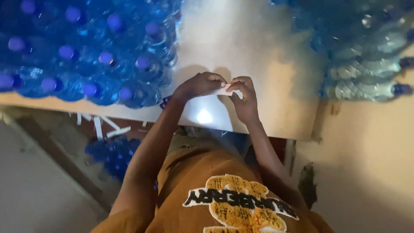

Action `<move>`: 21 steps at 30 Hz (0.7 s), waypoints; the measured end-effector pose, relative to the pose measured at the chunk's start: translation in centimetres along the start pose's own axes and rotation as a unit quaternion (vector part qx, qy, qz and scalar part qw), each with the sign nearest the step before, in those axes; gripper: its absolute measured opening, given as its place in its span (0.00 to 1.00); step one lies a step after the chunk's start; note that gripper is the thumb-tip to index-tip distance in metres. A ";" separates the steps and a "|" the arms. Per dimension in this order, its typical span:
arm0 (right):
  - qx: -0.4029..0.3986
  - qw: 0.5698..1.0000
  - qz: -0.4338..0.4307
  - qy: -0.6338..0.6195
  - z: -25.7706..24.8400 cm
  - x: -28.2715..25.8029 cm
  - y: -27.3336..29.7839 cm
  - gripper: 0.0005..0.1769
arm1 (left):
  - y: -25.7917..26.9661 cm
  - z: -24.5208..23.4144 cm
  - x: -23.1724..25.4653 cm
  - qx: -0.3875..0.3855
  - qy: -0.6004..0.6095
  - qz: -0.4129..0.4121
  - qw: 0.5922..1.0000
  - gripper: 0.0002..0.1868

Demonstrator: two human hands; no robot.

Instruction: Manually applying adhesive labels to plastic water bottles.

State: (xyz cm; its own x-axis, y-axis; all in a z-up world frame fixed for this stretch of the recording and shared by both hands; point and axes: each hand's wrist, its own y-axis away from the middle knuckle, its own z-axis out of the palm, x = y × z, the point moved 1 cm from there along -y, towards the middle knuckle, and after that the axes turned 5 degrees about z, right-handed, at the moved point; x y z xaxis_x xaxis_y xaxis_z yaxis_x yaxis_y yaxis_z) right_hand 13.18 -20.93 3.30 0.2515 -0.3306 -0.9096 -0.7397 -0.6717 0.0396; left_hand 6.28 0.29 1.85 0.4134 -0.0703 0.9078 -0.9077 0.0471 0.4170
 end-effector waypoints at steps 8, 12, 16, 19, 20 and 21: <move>0.171 0.932 0.116 -0.298 0.8 3.8 3.4 0.11 | -1.7 3.5 -0.1 0.147 0.117 0.116 0.975 0.09; 0.201 0.922 0.168 -0.286 -0.5 0.2 3.7 0.03 | -0.3 4.6 1.1 0.142 0.101 0.123 0.977 0.09; 0.189 0.928 0.151 -0.282 0.3 -1.2 3.7 0.04 | 0.4 5.7 1.1 0.102 0.084 0.104 0.986 0.08; 0.178 0.926 0.088 -0.320 1.5 -1.5 3.6 0.05 | 0.2 6.4 0.5 0.124 0.157 0.113 0.973 0.09; 0.168 0.923 0.056 -0.341 1.9 -1.3 3.6 0.07 | -0.1 6.5 0.0 0.144 0.207 0.116 0.961 0.11; 0.166 0.923 0.055 -0.341 2.0 -1.5 3.4 0.07 | 0.5 6.3 0.5 0.146 0.207 0.117 0.960 0.11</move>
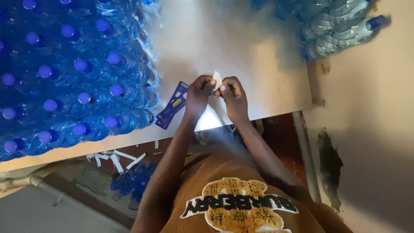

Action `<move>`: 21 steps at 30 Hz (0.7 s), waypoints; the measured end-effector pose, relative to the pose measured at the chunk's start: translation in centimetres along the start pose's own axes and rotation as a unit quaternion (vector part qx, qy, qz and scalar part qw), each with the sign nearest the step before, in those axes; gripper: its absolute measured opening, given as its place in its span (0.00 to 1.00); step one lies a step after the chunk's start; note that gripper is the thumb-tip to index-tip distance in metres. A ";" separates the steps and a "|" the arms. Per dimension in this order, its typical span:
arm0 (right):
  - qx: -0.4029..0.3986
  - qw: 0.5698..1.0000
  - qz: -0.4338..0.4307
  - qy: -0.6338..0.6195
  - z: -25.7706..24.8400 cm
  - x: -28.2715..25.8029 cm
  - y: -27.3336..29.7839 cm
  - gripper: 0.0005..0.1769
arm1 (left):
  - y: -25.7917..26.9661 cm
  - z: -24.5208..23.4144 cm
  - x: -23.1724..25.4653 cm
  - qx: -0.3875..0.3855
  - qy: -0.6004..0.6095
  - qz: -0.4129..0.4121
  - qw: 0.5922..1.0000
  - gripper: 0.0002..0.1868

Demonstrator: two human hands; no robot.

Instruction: Manually applying adhesive labels to plastic water bottles.

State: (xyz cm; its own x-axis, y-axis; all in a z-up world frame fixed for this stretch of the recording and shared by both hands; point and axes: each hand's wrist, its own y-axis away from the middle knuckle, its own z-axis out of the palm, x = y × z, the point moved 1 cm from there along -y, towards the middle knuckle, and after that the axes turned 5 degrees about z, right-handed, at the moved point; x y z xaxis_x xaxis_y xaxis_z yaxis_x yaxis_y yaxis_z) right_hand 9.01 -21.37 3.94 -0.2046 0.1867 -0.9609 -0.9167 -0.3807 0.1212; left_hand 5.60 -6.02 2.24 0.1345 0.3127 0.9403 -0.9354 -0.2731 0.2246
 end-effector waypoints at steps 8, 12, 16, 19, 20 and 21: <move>0.071 0.993 0.020 0.091 -1.1 2.2 0.5 0.05 | 1.4 -1.4 2.6 0.159 -0.114 0.107 0.975 0.07; 0.048 0.964 0.210 0.153 -6.4 11.1 8.0 0.15 | 0.9 -3.8 6.3 0.263 -0.030 0.224 0.938 0.07; -0.162 0.763 0.305 0.547 -10.2 14.3 11.0 0.23 | -0.1 -6.2 9.1 0.245 -0.020 0.266 0.932 0.09; -0.284 0.649 0.320 0.629 -7.3 7.7 9.6 0.28 | 0.4 -4.8 9.7 0.211 -0.016 0.244 0.946 0.11; -0.318 0.608 0.324 0.651 -5.9 4.9 9.5 0.30 | 0.2 -4.0 9.8 0.188 -0.014 0.220 0.957 0.12; -0.315 0.610 0.325 0.650 -3.9 0.8 7.8 0.30 | 0.3 -3.5 8.9 0.183 -0.013 0.219 0.958 0.12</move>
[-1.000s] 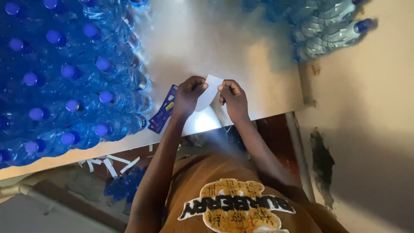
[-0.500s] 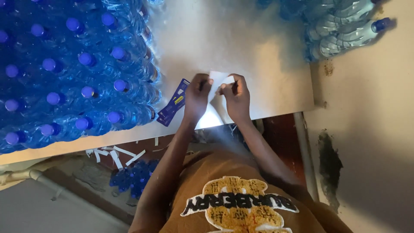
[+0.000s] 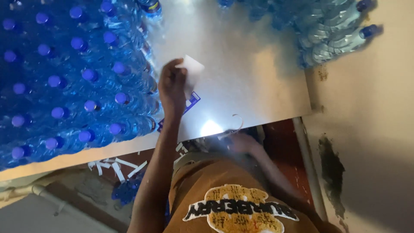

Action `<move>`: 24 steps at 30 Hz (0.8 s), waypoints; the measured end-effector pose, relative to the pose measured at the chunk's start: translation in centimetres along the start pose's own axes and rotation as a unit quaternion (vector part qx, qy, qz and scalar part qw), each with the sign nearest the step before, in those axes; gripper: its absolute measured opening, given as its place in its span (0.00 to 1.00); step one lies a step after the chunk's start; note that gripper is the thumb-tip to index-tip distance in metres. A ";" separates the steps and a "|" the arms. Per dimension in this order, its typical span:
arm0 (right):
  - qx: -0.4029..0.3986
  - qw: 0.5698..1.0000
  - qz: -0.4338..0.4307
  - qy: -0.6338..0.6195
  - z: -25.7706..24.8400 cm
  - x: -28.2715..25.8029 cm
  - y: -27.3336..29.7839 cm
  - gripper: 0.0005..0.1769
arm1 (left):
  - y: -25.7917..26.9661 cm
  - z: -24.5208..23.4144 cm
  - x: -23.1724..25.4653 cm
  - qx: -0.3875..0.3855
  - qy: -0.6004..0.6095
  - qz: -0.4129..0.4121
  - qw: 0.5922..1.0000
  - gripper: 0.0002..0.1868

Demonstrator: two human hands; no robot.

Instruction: Manually applying adhesive labels to plastic water bottles.

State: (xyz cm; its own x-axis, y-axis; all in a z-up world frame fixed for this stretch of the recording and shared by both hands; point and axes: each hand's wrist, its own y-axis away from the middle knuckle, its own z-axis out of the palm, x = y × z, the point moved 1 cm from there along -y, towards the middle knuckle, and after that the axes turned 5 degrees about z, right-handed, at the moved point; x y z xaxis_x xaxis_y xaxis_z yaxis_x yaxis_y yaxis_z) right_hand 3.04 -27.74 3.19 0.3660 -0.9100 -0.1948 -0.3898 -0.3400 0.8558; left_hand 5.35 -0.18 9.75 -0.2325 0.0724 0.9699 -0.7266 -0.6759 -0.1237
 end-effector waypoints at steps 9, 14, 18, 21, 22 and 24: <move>0.316 0.687 -0.271 -0.595 -8.4 -0.7 -0.1 0.14 | 4.7 3.7 -1.8 -0.144 -0.052 -0.083 0.985 0.09; 0.355 0.697 -0.252 -0.570 -7.7 -3.1 0.8 0.11 | 6.8 4.6 -1.4 -0.180 0.009 -0.110 0.977 0.13; 0.367 0.676 -0.215 -0.602 -5.6 -0.5 -1.8 0.10 | 7.2 3.0 -4.6 -0.075 0.051 -0.151 0.984 0.04; 0.387 0.600 -0.161 -0.681 -5.4 5.0 -2.2 0.08 | 7.1 0.8 -4.7 -0.053 0.080 -0.181 0.979 0.17; 0.425 0.553 -0.167 -0.697 -5.9 7.5 -0.6 0.05 | 7.4 -0.1 -4.9 -0.082 -0.023 -0.171 0.982 0.15; 0.461 0.503 -0.177 -0.709 -7.1 12.9 2.5 0.04 | 8.6 -2.0 -6.7 -0.109 -0.127 -0.153 0.974 0.14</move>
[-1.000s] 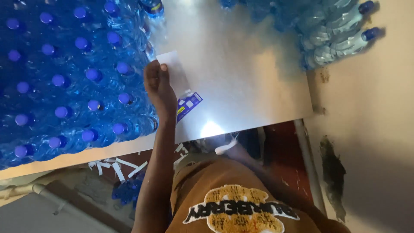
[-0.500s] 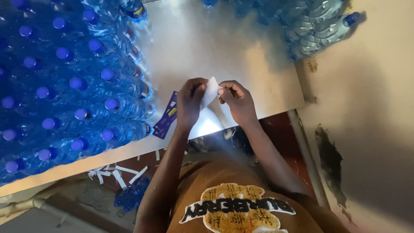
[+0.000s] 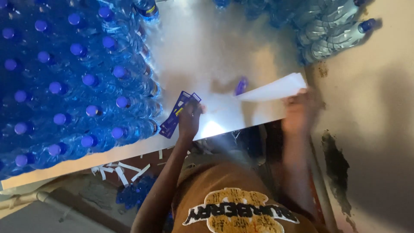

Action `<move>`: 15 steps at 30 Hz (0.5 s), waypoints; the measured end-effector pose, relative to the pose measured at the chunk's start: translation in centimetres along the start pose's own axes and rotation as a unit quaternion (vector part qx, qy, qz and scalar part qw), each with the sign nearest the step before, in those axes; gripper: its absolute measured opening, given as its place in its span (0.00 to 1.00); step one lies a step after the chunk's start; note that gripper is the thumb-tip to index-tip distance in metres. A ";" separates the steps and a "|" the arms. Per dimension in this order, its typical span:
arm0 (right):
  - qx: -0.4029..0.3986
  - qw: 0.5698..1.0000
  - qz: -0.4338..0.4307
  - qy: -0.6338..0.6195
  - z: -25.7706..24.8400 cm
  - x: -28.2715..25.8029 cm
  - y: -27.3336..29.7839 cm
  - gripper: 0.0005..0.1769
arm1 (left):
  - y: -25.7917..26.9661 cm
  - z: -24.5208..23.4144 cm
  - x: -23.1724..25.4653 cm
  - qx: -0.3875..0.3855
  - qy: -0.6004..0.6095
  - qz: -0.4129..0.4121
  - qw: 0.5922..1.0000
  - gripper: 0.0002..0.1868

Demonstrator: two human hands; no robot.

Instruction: Manually applying adhesive labels to plastic water bottles.

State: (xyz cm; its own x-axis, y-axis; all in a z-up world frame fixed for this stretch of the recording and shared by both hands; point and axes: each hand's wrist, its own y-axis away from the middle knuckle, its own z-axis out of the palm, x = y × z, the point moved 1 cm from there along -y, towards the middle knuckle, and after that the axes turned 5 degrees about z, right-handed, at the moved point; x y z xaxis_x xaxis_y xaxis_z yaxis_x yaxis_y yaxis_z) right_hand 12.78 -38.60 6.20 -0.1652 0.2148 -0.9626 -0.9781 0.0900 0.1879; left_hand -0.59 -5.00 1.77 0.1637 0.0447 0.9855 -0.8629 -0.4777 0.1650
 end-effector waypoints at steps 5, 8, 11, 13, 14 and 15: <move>0.159 0.974 -0.143 -0.078 -8.3 -11.8 2.6 0.13 | 4.6 0.4 -14.5 -0.406 -0.428 -0.016 0.807 0.21; 0.186 0.970 -0.142 -0.071 -11.4 -13.0 3.6 0.09 | 4.5 1.8 -12.9 -0.469 -0.454 0.023 0.757 0.21; 0.162 0.974 -0.139 -0.078 -11.4 -11.7 1.7 0.11 | -1.0 4.8 -8.4 -0.421 -0.416 0.030 0.805 0.22; 0.137 0.981 -0.120 -0.065 -8.7 -12.3 0.5 0.11 | -6.4 9.0 -7.4 -0.420 -0.401 0.020 0.814 0.26; 0.114 0.987 -0.099 -0.052 -7.4 -12.5 -0.1 0.11 | -9.2 11.1 -6.8 -0.421 -0.385 0.009 0.822 0.32; 0.115 0.987 -0.102 -0.052 -6.6 -12.7 -0.5 0.11 | -12.7 13.6 -6.7 -0.422 -0.384 0.011 0.821 0.32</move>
State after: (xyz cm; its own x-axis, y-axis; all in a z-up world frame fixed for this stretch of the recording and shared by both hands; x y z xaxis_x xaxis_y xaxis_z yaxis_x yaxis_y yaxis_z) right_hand 14.53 -47.81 17.09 0.0567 0.2664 -0.9622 -0.9327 0.3580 0.0441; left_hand 15.80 -11.18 -7.46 0.1172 -0.6773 0.7263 -0.8404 0.3221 0.4360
